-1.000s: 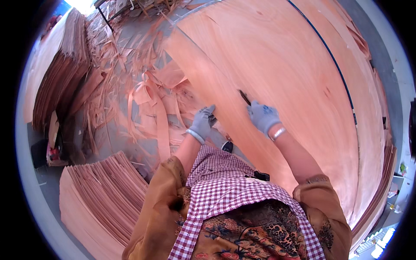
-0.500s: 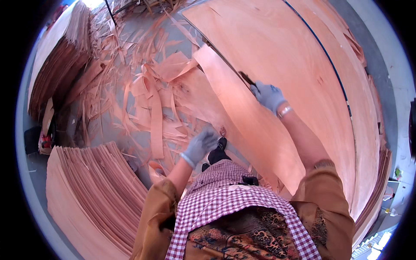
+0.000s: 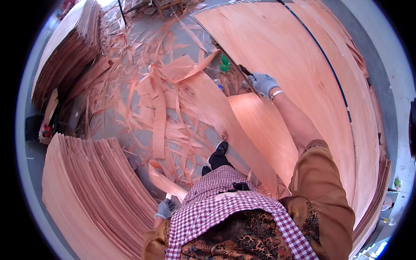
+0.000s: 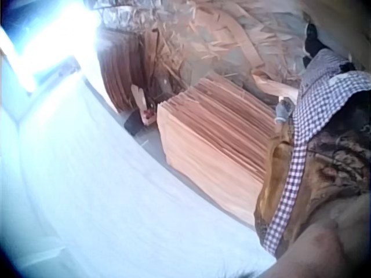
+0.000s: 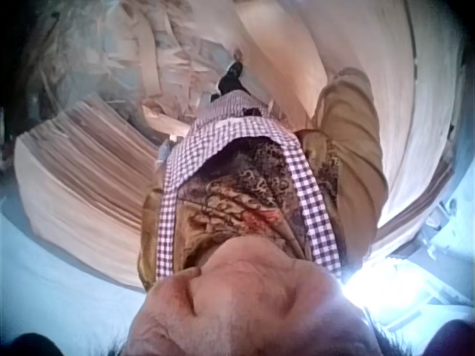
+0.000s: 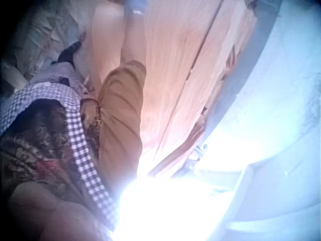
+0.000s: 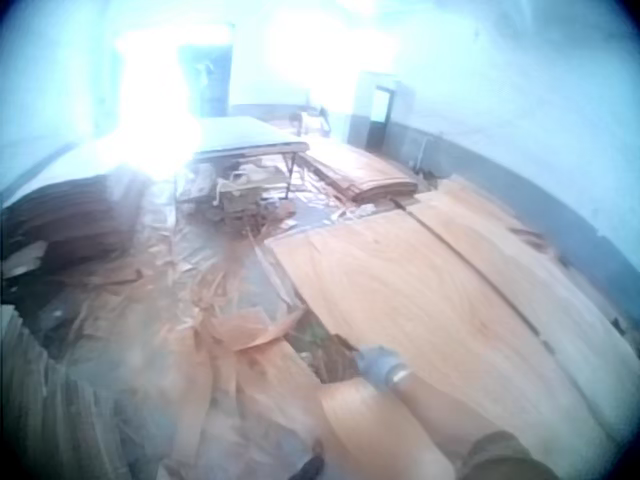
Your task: The person processes large wood veneer sheets by cutting them with a utility knife and moving them from one stack to another in a workshop.
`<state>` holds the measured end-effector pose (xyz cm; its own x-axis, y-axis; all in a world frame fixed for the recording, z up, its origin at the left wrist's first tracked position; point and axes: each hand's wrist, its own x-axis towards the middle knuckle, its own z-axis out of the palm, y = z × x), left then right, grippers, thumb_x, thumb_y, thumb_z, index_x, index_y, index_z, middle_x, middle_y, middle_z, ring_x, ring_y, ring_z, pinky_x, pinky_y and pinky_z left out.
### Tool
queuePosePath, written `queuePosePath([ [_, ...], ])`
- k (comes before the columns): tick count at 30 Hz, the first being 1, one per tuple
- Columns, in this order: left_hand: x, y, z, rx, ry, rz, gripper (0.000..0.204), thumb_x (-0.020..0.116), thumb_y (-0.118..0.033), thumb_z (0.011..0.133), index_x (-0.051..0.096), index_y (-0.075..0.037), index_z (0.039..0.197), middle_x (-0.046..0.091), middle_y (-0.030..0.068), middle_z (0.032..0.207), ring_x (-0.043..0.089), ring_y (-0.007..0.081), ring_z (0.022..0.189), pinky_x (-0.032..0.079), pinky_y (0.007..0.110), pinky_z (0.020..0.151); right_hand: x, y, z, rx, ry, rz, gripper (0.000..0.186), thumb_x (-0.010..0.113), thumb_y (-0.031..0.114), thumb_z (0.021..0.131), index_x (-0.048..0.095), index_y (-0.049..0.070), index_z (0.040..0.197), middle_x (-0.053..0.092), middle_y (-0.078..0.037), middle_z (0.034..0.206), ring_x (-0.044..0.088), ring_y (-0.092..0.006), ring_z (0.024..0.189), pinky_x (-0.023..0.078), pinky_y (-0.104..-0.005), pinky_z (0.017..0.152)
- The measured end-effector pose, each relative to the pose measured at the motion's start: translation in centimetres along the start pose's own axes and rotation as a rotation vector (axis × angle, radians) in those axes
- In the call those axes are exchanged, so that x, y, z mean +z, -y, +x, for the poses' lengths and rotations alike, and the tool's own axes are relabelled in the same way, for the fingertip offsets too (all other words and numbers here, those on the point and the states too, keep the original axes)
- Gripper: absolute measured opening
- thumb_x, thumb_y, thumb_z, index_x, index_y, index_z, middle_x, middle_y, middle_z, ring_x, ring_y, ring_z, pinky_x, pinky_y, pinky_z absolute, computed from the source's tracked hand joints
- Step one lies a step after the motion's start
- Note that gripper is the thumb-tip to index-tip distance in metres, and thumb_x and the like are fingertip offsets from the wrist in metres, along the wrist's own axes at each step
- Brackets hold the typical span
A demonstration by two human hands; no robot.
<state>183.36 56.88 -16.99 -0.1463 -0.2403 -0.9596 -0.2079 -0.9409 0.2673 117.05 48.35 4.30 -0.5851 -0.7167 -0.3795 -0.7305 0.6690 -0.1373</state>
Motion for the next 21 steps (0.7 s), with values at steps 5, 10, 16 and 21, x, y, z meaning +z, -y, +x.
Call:
queuePosePath([
  [5,-0.2,2.6,2.7,-0.039,0.253,-0.231,0.021,0.045,-0.022,0.091,0.050,-0.012,0.074,0.048,0.0006,0.060,0.044,0.0134,0.048,0.037,0.025,0.047,0.3,0.6,0.8,0.005,0.030,0.061,0.038,0.037,0.042,0.092,0.059,0.014,0.105,0.064,-0.014,0.103,0.060,-0.0327,0.096,0.046,-0.0419,0.080],
  [10,5.4,-1.9,0.3,0.211,0.016,0.108,0.012,0.059,-0.022,0.085,0.058,-0.009,0.086,0.059,0.0033,0.071,0.053,0.0114,0.056,0.043,0.026,0.050,0.6,-0.3,1.0,0.011,0.038,0.091,0.039,0.037,0.042,0.092,0.060,0.013,0.103,0.064,-0.014,0.101,0.060,-0.0326,0.095,0.046,-0.0421,0.079],
  [16,8.3,-4.6,-0.8,0.109,-0.042,0.052,0.020,0.047,-0.018,0.090,0.049,-0.011,0.072,0.045,0.0008,0.061,0.042,0.0168,0.049,0.037,0.028,0.049,0.4,-1.1,0.6,0.040,0.031,0.131,0.038,0.037,0.041,0.091,0.060,0.013,0.103,0.064,-0.014,0.102,0.060,-0.0325,0.097,0.046,-0.0416,0.080],
  [21,1.4,0.1,2.0,0.127,0.155,-0.046,0.012,0.054,-0.020,0.088,0.058,-0.008,0.088,0.061,0.0029,0.072,0.056,0.0131,0.056,0.043,0.026,0.049,-0.6,1.4,-0.2,-0.088,-0.020,-0.136,0.033,0.040,0.032,0.090,0.060,0.009,0.104,0.065,-0.016,0.103,0.061,-0.0335,0.098,0.047,-0.0430,0.081],
])
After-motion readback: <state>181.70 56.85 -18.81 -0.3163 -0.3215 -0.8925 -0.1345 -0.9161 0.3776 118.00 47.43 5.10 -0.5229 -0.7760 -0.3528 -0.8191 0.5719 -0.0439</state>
